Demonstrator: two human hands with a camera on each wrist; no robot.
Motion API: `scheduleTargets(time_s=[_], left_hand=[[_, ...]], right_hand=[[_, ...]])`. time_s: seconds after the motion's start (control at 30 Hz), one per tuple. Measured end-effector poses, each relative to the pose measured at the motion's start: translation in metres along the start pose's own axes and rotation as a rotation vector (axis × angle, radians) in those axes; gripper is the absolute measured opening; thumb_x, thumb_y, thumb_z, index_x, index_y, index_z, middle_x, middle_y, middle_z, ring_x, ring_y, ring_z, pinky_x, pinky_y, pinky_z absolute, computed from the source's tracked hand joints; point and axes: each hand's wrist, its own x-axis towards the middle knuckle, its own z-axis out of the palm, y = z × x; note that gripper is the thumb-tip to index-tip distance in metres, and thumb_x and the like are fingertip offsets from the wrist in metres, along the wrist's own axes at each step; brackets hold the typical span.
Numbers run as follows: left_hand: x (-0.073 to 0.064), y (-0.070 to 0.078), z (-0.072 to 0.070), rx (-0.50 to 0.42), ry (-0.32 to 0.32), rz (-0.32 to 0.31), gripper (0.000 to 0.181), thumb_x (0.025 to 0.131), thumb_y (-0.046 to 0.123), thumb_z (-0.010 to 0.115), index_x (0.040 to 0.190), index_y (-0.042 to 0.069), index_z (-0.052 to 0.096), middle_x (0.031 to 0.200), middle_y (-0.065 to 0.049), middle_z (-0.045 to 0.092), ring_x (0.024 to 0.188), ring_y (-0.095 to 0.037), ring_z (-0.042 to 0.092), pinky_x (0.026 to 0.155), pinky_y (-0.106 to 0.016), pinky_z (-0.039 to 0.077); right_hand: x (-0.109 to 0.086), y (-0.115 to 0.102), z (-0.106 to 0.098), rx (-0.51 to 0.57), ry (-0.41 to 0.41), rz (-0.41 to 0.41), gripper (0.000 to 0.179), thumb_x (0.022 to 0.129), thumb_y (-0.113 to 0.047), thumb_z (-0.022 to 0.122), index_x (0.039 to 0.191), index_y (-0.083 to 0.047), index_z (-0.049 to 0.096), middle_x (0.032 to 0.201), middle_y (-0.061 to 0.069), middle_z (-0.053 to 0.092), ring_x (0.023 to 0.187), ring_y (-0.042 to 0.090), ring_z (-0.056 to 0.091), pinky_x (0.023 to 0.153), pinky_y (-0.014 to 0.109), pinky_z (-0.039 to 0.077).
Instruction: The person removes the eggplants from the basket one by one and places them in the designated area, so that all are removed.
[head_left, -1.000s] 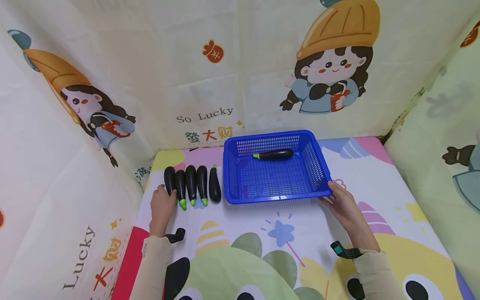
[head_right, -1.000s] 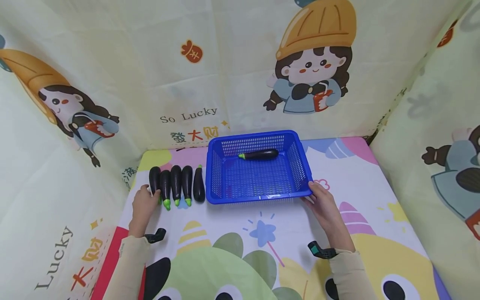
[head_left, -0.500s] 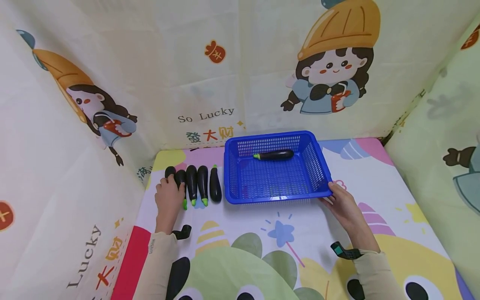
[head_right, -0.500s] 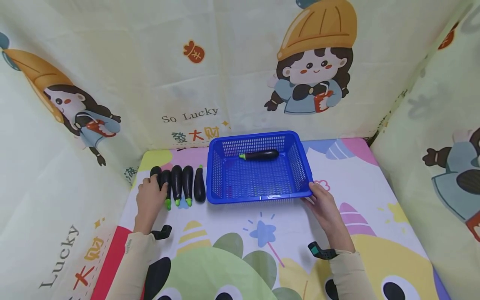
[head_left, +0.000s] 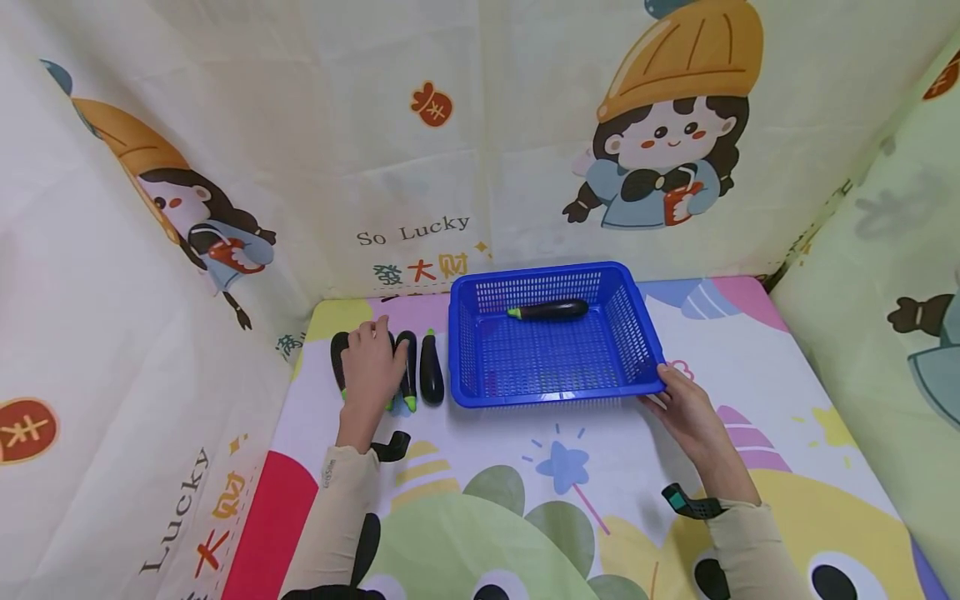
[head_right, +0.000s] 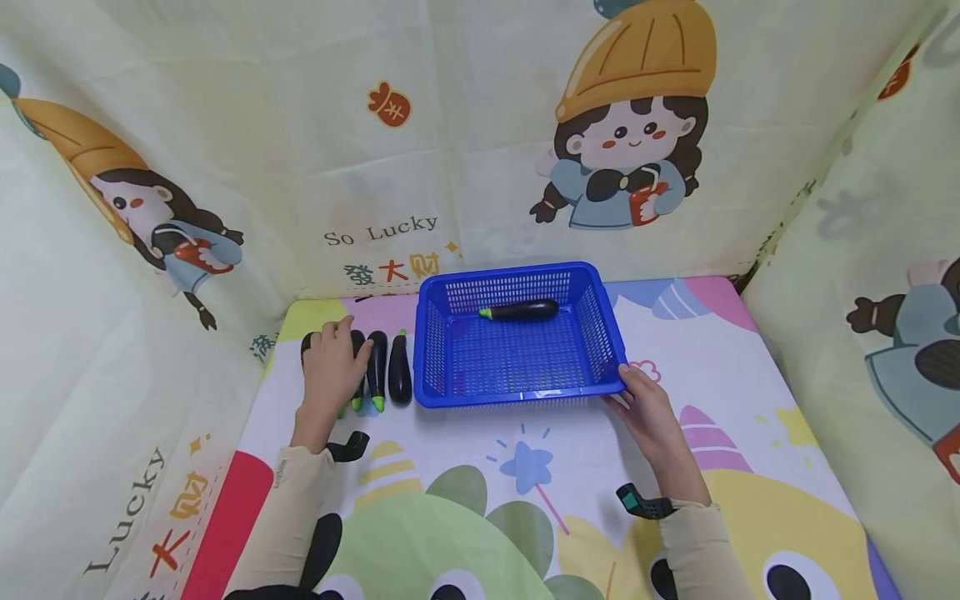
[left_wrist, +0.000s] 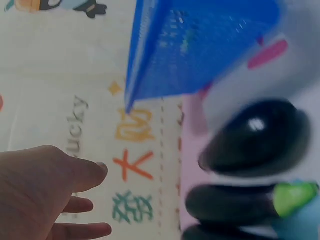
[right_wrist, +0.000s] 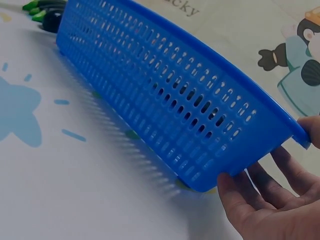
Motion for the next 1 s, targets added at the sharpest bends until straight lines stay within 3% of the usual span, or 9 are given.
scheduleTargets(time_s=[0.17, 0.77, 1.0], left_hand=[[0.006, 0.028, -0.003, 0.001, -0.005, 0.043, 0.062, 0.104, 0.037, 0.061, 0.154, 0.005, 0.043, 0.148, -0.027, 0.050, 0.136, -0.050, 0.048, 0.110, -0.068, 0.042], [0.028, 0.114, 0.012, 0.005, -0.017, 0.191, 0.060, 0.105, 0.041, 0.060, 0.155, 0.010, 0.046, 0.147, -0.018, 0.055, 0.135, -0.041, 0.051, 0.109, -0.059, 0.046], [0.035, 0.138, 0.021, 0.033, -0.046, 0.242, 0.060, 0.105, 0.044, 0.059, 0.154, 0.012, 0.048, 0.147, -0.015, 0.057, 0.134, -0.039, 0.053, 0.106, -0.058, 0.048]], right_hand=[[0.000, 0.000, 0.000, 0.004, -0.005, 0.001, 0.051, 0.110, -0.031, 0.051, 0.158, -0.018, 0.039, 0.132, -0.012, 0.065, 0.125, 0.006, 0.059, 0.099, 0.023, 0.056], [0.000, -0.004, 0.000, -0.019, -0.007, 0.009, 0.061, 0.110, -0.033, 0.052, 0.164, -0.017, 0.030, 0.133, -0.014, 0.065, 0.125, 0.005, 0.060, 0.101, 0.023, 0.055], [0.000, -0.001, -0.001, 0.020, -0.018, 0.006, 0.045, 0.110, -0.030, 0.050, 0.154, -0.020, 0.047, 0.131, -0.011, 0.067, 0.122, 0.006, 0.062, 0.100, 0.023, 0.057]])
